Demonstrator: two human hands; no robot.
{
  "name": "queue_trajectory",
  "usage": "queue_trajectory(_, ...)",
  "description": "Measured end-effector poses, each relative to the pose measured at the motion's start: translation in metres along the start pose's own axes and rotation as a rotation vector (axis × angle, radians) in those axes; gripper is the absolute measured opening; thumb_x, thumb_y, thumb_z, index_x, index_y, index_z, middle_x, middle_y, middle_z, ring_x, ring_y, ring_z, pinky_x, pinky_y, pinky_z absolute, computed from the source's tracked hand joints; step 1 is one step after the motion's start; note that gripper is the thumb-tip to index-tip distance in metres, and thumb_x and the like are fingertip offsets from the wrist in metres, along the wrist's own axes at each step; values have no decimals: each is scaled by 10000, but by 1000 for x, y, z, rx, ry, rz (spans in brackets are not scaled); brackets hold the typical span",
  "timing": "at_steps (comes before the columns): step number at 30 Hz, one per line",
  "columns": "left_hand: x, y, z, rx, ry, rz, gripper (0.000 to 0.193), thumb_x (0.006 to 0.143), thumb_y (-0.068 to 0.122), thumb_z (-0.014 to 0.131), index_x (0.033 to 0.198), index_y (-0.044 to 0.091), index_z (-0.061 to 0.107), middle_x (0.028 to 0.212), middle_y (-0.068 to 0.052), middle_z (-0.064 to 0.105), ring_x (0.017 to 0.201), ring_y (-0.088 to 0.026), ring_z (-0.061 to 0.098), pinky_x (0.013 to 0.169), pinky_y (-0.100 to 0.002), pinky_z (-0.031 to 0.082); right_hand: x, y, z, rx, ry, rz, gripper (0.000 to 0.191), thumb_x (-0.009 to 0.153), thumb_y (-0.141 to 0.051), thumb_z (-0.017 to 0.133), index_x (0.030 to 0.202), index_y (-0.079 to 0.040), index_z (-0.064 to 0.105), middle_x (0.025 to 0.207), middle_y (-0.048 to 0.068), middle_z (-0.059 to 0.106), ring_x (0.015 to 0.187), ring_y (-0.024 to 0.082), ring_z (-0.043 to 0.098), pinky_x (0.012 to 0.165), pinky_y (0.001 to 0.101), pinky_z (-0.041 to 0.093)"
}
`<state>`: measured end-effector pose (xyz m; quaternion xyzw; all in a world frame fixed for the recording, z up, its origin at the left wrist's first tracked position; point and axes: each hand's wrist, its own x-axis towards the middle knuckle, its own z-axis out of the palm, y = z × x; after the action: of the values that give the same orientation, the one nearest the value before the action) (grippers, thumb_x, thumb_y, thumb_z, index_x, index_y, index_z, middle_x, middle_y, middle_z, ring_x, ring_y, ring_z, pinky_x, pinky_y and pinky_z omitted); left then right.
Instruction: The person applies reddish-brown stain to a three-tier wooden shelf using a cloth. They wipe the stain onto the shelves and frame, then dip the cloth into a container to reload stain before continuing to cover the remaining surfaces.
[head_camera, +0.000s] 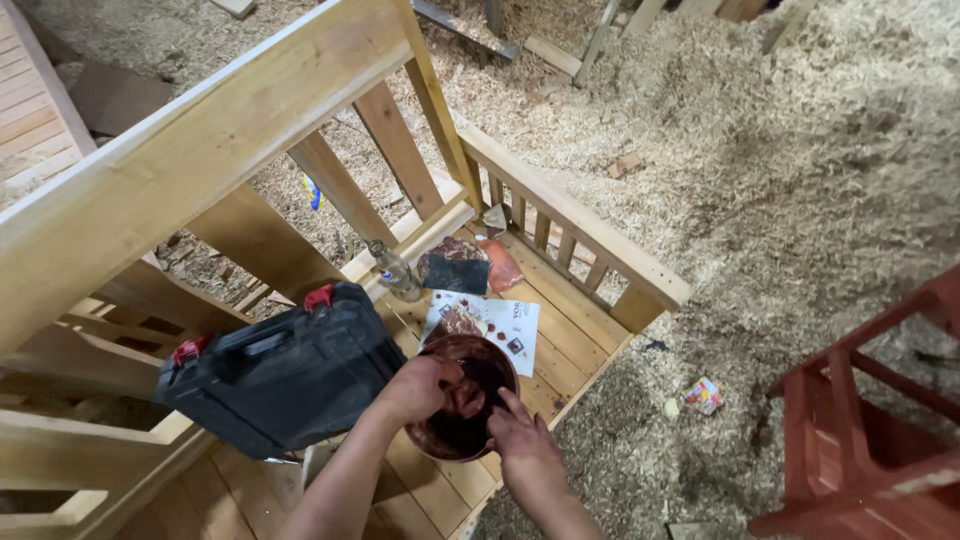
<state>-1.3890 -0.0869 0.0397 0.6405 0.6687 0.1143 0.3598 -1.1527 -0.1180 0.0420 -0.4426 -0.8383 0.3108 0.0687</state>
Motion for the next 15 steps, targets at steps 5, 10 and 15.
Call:
queue_trajectory(5,6,6,18,-32,183,-94,266,727,57,683,978,90,768,952,-208,721,939,-392,699,818,-464,574,-3,-2,-16,110,-35,44,148,906,-122,627,1049,-96,598,1340,84,594,1472,244,358,1126,622,290)
queue_trajectory(10,12,19,41,383,-213,-45,205,892,137,606,1029,62,739,1064,-196,703,1001,-370,696,864,-471,577,-2,-16,-22,88,-78,179,65,897,-82,610,855,-129,596,978,-3,703,1517,162,368,1249,603,210)
queue_trajectory(15,32,36,37,405,-360,120,256,1003,191,536,1116,73,733,1211,-196,686,1114,-379,658,935,-468,540,-3,-19,-23,190,-48,230,63,882,-92,668,867,-134,623,1075,5,695,1495,186,362,1196,628,205)
